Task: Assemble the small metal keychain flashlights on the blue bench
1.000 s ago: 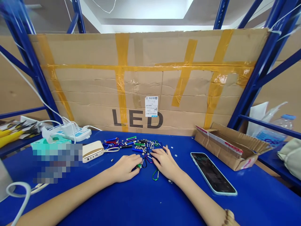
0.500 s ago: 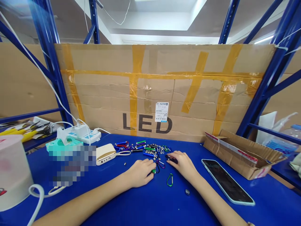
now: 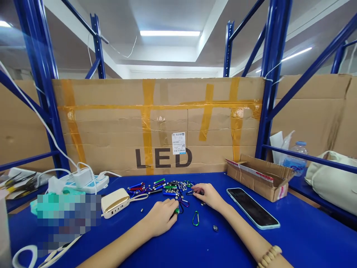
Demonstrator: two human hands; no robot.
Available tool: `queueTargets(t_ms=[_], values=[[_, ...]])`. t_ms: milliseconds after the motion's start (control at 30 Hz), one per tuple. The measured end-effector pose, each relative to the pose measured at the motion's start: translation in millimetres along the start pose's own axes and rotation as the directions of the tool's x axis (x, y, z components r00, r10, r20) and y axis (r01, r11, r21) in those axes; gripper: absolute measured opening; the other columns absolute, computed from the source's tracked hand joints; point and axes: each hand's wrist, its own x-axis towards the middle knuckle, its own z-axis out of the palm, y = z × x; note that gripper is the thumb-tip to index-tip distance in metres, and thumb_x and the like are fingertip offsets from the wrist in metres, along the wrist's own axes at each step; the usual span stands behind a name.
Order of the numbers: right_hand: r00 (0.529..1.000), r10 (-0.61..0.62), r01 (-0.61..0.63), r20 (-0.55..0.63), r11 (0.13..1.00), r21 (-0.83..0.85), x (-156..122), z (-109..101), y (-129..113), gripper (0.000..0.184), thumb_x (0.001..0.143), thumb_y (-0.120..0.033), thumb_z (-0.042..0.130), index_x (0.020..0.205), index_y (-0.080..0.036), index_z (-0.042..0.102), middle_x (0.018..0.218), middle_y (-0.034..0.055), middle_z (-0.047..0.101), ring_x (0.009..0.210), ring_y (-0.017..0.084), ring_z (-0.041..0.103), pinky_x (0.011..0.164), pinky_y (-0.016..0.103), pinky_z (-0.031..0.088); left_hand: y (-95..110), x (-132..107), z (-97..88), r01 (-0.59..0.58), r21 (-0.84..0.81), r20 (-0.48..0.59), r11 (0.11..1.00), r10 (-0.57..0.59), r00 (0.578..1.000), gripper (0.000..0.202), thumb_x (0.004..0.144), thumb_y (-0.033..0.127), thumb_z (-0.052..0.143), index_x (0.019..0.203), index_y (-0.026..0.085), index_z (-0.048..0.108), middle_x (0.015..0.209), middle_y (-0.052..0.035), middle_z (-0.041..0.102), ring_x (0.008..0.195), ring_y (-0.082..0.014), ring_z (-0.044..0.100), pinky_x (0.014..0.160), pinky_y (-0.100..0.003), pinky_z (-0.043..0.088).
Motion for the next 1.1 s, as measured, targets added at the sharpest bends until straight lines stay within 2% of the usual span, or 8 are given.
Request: queueTargets(t_ms=[233, 367, 433, 533, 600, 733, 900, 1100], values=[[0.989, -0.029, 0.029, -0.146, 1.0, -0.006, 7, -7, 14, 0.023, 0.066, -0.015, 0.06, 0.089, -0.011, 0.062, 0.079, 0.0052, 0.062, 0.069, 0.013, 0.057, 0.066, 0.025, 0.047, -3, 1, 3.6, 0.035, -0.117, -0.076, 0.993, -0.044, 0.996, 0.018, 0.084, 0.022, 0.027, 0.095, 0.019, 0.04, 0.093, -0.0039, 0.058, 0.087, -0.0174, 0.054, 0.071, -0.027, 0.04], [0.995, -0.034, 0.037, -0.095, 0.999, 0.032, 3, -10, 9, 0.025, 0.068, -0.01, 0.06, 0.093, -0.011, 0.061, 0.08, 0.0049, 0.063, 0.07, 0.013, 0.058, 0.067, 0.024, 0.047, -2, 1, 2.7, 0.107, -0.184, -0.094, 0.977, -0.125, 0.988, 0.018, 0.083, 0.025, 0.03, 0.099, 0.02, 0.036, 0.087, -0.0024, 0.058, 0.078, -0.0157, 0.055, 0.067, -0.026, 0.038], [0.993, -0.081, 0.078, -0.084, 0.996, -0.034, 0, -9, 4, 0.017, 0.073, -0.013, 0.058, 0.09, -0.013, 0.063, 0.082, 0.0048, 0.063, 0.073, 0.014, 0.058, 0.068, 0.025, 0.047, -1, 0, 3.8, 0.167, -0.225, -0.102, 0.96, -0.194, 0.976, 0.016, 0.083, 0.026, 0.029, 0.097, 0.021, 0.035, 0.082, -0.0013, 0.057, 0.072, -0.0144, 0.054, 0.064, -0.025, 0.037], [0.968, -0.223, 0.209, -0.114, 0.97, -0.124, -2, -7, -6, 0.017, 0.083, -0.015, 0.048, 0.09, -0.017, 0.063, 0.091, 0.004, 0.061, 0.089, 0.014, 0.055, 0.08, 0.025, 0.043, 0, 1, 8.6, 0.281, -0.306, -0.135, 0.909, -0.334, 0.933, 0.014, 0.082, 0.024, 0.029, 0.095, 0.02, 0.033, 0.08, -0.0001, 0.056, 0.068, -0.0118, 0.053, 0.061, -0.022, 0.036], [0.956, -0.273, 0.257, -0.107, 0.956, -0.141, -4, -5, -12, 0.018, 0.082, -0.013, 0.049, 0.093, -0.018, 0.063, 0.094, 0.0041, 0.06, 0.093, 0.014, 0.053, 0.083, 0.024, 0.042, -1, 3, 11.9, 0.33, -0.301, -0.179, 0.895, -0.393, 0.902, 0.014, 0.082, 0.023, 0.029, 0.095, 0.02, 0.033, 0.081, -0.0001, 0.055, 0.069, -0.0115, 0.052, 0.062, -0.022, 0.035], [0.962, -0.265, 0.251, -0.072, 0.954, -0.163, -6, -5, -16, 0.025, 0.073, -0.01, 0.06, 0.096, -0.018, 0.062, 0.093, 0.0038, 0.058, 0.088, 0.016, 0.054, 0.078, 0.025, 0.043, 2, 7, 12.6, 0.481, -0.213, -0.15, 0.85, -0.515, 0.844, 0.016, 0.079, 0.022, 0.032, 0.094, 0.018, 0.036, 0.079, -0.0011, 0.055, 0.071, -0.0127, 0.053, 0.062, -0.023, 0.034], [0.968, -0.247, 0.238, -0.053, 0.962, -0.137, -9, -8, -16, 0.029, 0.072, -0.003, 0.055, 0.096, -0.018, 0.062, 0.097, 0.0028, 0.058, 0.082, 0.012, 0.057, 0.074, 0.02, 0.042, 11, 11, 7.1, 0.602, -0.014, -0.166, 0.798, -0.596, 0.786, 0.022, 0.078, 0.023, 0.033, 0.098, 0.016, 0.039, 0.077, -0.0028, 0.058, 0.073, -0.0168, 0.056, 0.06, -0.024, 0.034], [0.966, -0.256, 0.249, -0.023, 0.955, -0.162, -14, -16, -16, 0.02, 0.078, -0.015, 0.055, 0.096, -0.019, 0.063, 0.091, 0.002, 0.061, 0.079, 0.012, 0.057, 0.068, 0.02, 0.041, 16, 8, 8.2, 0.709, 0.037, -0.236, 0.704, -0.683, 0.691, 0.034, 0.08, 0.023, 0.03, 0.112, 0.013, 0.037, 0.081, -0.0071, 0.061, 0.079, -0.0198, 0.059, 0.061, -0.026, 0.038]])
